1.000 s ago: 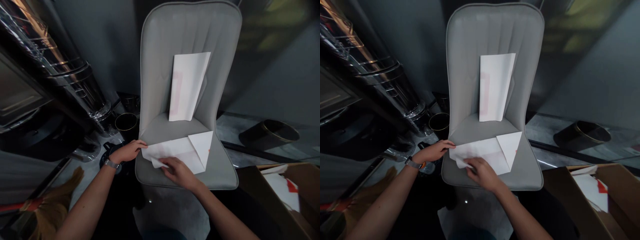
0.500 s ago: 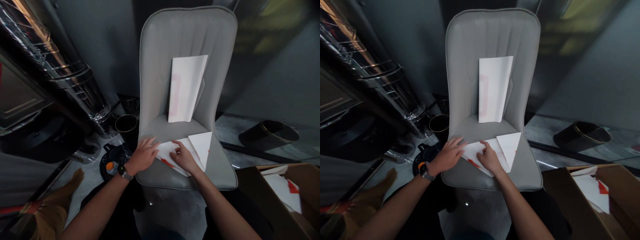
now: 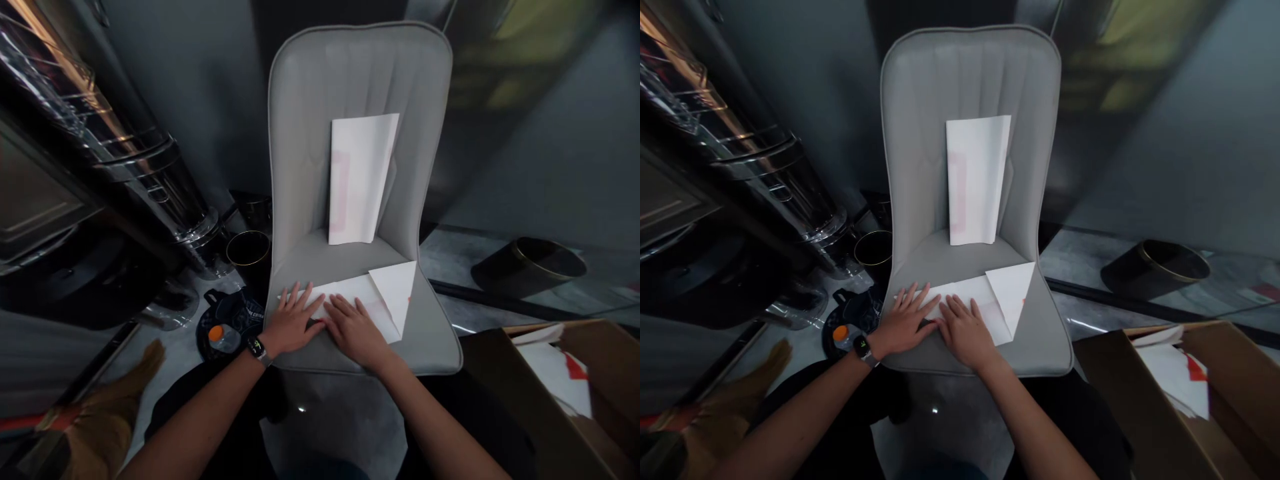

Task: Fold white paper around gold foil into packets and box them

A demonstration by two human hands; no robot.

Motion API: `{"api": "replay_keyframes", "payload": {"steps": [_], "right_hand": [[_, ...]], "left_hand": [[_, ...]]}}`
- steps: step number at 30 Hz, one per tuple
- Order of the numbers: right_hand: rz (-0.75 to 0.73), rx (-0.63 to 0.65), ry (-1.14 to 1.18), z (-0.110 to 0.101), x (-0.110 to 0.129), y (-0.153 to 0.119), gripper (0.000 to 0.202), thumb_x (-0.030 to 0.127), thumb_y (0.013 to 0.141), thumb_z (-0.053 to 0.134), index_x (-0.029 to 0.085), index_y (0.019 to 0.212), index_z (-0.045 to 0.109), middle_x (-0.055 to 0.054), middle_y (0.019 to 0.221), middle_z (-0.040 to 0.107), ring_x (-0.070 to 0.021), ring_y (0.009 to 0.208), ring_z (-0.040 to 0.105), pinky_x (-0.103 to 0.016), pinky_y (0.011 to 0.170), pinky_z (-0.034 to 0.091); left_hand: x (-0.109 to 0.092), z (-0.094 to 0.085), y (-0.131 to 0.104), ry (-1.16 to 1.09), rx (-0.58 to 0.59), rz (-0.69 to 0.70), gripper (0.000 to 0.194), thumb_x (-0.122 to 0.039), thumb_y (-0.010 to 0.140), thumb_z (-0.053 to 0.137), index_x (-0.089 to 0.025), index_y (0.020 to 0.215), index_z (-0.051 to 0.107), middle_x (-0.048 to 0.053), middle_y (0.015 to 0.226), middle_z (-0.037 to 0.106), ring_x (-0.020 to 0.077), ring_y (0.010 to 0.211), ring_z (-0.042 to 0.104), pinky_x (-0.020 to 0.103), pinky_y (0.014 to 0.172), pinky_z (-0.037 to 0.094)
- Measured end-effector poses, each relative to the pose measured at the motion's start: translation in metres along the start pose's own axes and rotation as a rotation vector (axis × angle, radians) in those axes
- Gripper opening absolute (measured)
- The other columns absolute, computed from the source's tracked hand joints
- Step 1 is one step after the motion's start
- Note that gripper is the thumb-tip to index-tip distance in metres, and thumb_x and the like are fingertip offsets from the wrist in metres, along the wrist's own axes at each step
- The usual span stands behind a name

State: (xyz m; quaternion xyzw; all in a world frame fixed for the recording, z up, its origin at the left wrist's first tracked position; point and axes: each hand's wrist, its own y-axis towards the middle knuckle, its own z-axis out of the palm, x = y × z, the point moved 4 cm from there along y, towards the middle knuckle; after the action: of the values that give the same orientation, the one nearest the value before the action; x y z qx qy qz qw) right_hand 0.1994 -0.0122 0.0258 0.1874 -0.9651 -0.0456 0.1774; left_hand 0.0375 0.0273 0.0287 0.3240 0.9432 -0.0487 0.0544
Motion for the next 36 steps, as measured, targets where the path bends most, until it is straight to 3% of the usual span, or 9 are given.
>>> {"api": "replay_keyframes", "payload": {"steps": [6, 10, 16, 24, 29, 36], "right_hand": [[-0.042, 0.056, 0.008, 0.005, -0.003, -0.012, 0.068, 0.059, 0.106, 0.034, 0.015, 0.156, 0.041, -0.018, 0.162, 0.037, -0.0335, 0.153, 0.031, -0.068, 0.121, 0.024], [-0.072, 0.054, -0.031, 0.011, -0.005, -0.017, 0.080, 0.070, 0.101, 0.037, 0.015, 0.159, 0.035, -0.018, 0.165, 0.029, -0.0362, 0.154, 0.027, -0.071, 0.121, 0.017], [-0.102, 0.004, -0.096, 0.016, -0.002, -0.030, 0.076, 0.065, 0.102, 0.039, 0.016, 0.160, 0.033, -0.017, 0.165, 0.033, -0.0367, 0.153, 0.028, -0.072, 0.120, 0.019], [-0.081, -0.073, -0.200, 0.009, 0.009, -0.079, 0.097, 0.070, 0.098, 0.041, 0.009, 0.164, 0.005, -0.016, 0.167, 0.025, -0.0392, 0.154, 0.023, -0.068, 0.123, 0.013], [-0.010, -0.119, -0.252, 0.002, 0.002, -0.108, 0.096, 0.068, 0.099, 0.041, 0.008, 0.165, 0.005, -0.018, 0.166, 0.027, -0.0397, 0.153, 0.026, -0.067, 0.123, 0.012], [-0.002, -0.149, -0.256, -0.009, 0.016, -0.138, 0.082, 0.055, 0.105, 0.037, 0.008, 0.165, 0.007, -0.016, 0.166, 0.030, -0.0321, 0.155, 0.025, -0.060, 0.126, 0.011]], "left_hand": [[0.006, 0.002, 0.000, -0.015, 0.002, 0.033, 0.068, -0.064, 0.102, 0.040, -0.035, 0.162, 0.028, 0.006, 0.172, 0.017, 0.0378, 0.158, 0.011, 0.062, 0.124, 0.018], [0.005, 0.001, 0.000, -0.021, 0.006, 0.037, 0.071, -0.067, 0.101, 0.039, -0.033, 0.163, 0.027, 0.007, 0.172, 0.016, 0.0397, 0.157, 0.010, 0.063, 0.124, 0.017], [0.002, 0.000, 0.000, -0.006, 0.033, 0.031, 0.071, -0.066, 0.102, 0.035, -0.029, 0.163, 0.028, 0.010, 0.171, 0.015, 0.0440, 0.156, 0.010, 0.066, 0.123, 0.017], [0.004, 0.003, 0.001, -0.041, -0.014, 0.056, 0.062, -0.054, 0.106, 0.037, -0.030, 0.162, 0.028, 0.008, 0.172, 0.015, 0.0395, 0.157, 0.009, 0.066, 0.123, 0.016], [0.000, 0.002, 0.004, -0.039, -0.006, -0.028, 0.052, -0.041, 0.109, 0.029, -0.032, 0.160, 0.035, 0.006, 0.170, 0.022, 0.0386, 0.157, 0.015, 0.064, 0.123, 0.019], [-0.001, 0.005, 0.009, -0.038, -0.079, -0.065, 0.052, -0.045, 0.107, 0.037, -0.034, 0.158, 0.038, 0.005, 0.169, 0.027, 0.0370, 0.156, 0.021, 0.064, 0.124, 0.018]]}}
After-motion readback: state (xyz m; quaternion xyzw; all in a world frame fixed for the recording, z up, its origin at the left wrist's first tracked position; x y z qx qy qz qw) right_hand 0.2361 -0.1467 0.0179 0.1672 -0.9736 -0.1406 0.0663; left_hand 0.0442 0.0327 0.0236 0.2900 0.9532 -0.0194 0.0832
